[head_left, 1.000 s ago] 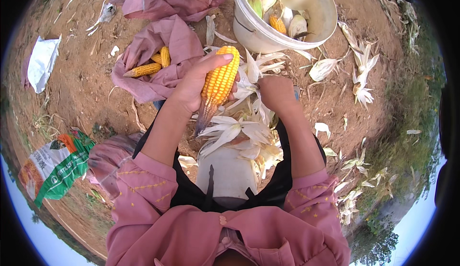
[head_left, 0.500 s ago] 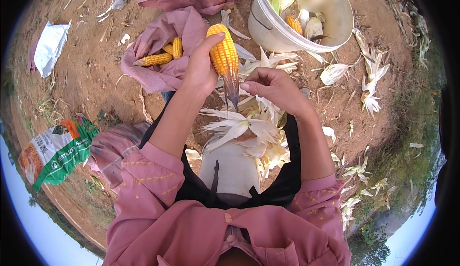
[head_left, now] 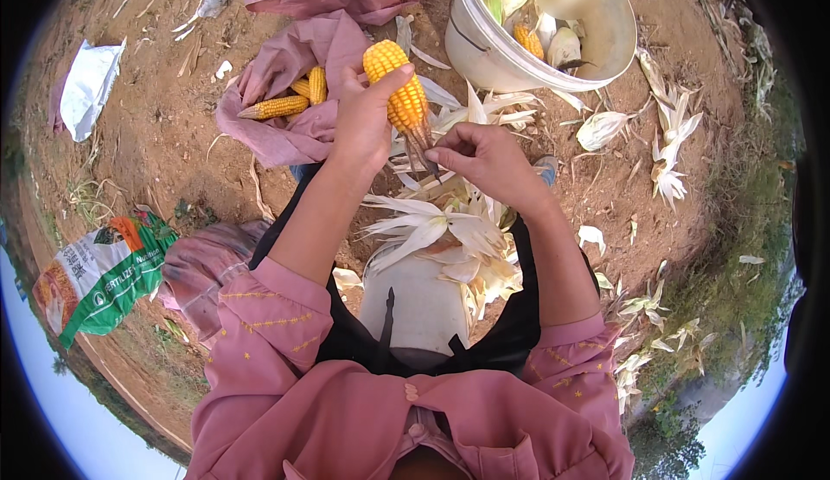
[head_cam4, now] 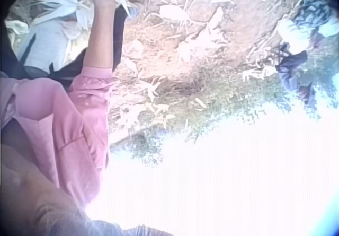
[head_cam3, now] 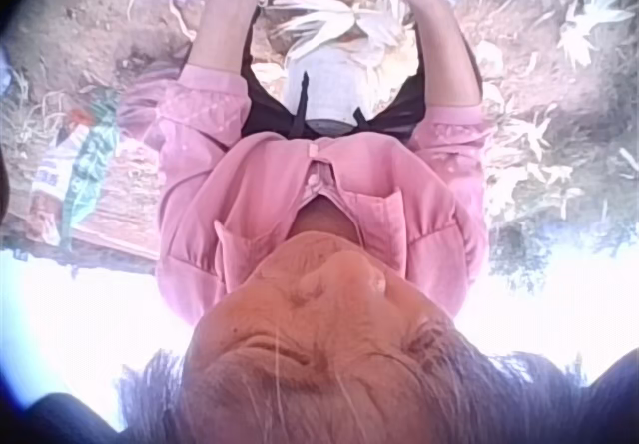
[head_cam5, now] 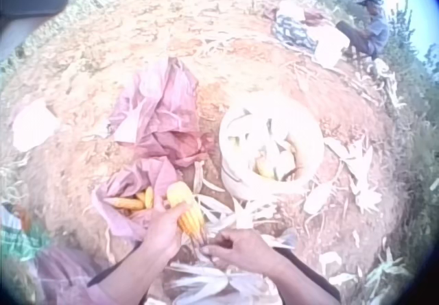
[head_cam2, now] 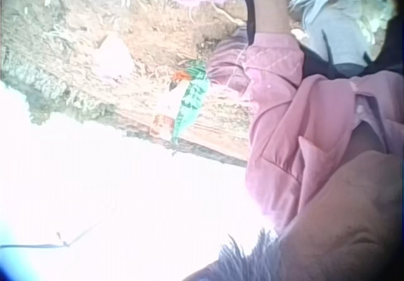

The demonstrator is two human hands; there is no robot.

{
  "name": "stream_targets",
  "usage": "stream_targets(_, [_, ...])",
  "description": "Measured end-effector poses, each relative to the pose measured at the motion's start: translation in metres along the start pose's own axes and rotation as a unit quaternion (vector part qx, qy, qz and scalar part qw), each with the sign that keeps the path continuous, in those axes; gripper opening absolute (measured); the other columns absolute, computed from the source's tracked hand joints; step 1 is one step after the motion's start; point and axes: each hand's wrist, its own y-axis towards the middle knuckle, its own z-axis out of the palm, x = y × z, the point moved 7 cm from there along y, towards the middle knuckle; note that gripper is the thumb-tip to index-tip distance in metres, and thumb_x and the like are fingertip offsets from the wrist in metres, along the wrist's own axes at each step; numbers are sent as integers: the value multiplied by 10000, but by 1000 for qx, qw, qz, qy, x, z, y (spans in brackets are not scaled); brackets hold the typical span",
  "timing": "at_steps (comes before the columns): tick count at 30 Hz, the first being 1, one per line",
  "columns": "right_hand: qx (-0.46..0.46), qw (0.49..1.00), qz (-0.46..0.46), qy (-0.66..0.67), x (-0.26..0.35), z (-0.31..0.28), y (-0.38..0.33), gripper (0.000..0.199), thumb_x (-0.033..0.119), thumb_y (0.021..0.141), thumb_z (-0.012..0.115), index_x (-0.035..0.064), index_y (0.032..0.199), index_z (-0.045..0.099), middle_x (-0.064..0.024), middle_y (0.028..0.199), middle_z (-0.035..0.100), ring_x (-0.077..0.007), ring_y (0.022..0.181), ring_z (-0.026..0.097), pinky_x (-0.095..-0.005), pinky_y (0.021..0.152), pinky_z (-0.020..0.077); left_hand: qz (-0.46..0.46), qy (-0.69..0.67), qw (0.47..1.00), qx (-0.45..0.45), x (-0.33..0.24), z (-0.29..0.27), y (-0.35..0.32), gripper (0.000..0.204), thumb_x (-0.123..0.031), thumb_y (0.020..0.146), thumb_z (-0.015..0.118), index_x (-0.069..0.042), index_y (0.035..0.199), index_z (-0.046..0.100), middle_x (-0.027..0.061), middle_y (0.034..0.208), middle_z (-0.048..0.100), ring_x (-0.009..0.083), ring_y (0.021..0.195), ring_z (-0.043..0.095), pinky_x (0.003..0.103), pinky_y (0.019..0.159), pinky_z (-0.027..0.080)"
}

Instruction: The person sits on the ground and shucks corn cobs by hand, removing husks and silk. Shucked cobs are placed into a cloth bundle, and husks are discarded on the ground.

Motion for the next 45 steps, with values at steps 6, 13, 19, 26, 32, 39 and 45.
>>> stream_targets(6, [-32,999,3,-41,-4,1,0,241,262,749,685,27,788,654,-99,689,653,-206,632,636,-307,613,495,22,7,999,-22,5,-6,3,528,-26,742,707,-46,1085,306,117,1001,495,193,864,561,332,703,505])
stream_targets(13, [-77,995,4,-68,-4,-8,0,206,245,703,674,44,740,647,-82,666,652,-216,611,640,-318,616,505,16,14,999,-30,7,-9,4,539,-15,729,712,-49,1090,313,113,1000,500,187,857,562,325,708,501])
stream_targets(19, [-86,905,54,-414,-16,-33,-4,180,204,730,622,27,698,620,-117,671,642,-264,622,635,-374,589,504,19,1,999,-48,-2,-15,7,515,8,734,689,-57,1102,335,108,986,519,199,841,577,345,684,516])
stream_targets(26, [-85,953,40,-287,-24,-28,-3,235,267,828,593,36,846,626,-116,820,661,-244,752,640,-351,682,495,-26,-70,997,-1,-2,-9,7,411,-8,772,639,-71,1080,374,86,953,528,209,815,579,387,662,529])
stream_targets(32, [59,995,71,35,-18,0,3,351,345,873,601,-5,878,630,-14,752,607,-69,703,533,-229,654,445,-22,-77,997,2,-4,-10,6,266,-73,822,614,-72,1017,432,69,957,545,214,889,568,410,771,501])
stream_targets(39, [72,990,39,117,-14,11,2,243,223,852,635,-15,811,613,2,711,587,-63,658,506,-224,623,430,-18,-100,995,10,-4,-5,6,324,-38,797,607,-62,1054,411,91,925,525,219,809,572,414,641,541])
stream_targets(45, [-21,1000,-3,0,-8,-4,2,156,153,807,623,0,794,604,-13,659,577,-79,602,491,-242,574,422,-17,-74,997,2,-6,-3,4,325,-38,788,609,-63,1050,418,83,932,523,209,801,569,396,636,537])
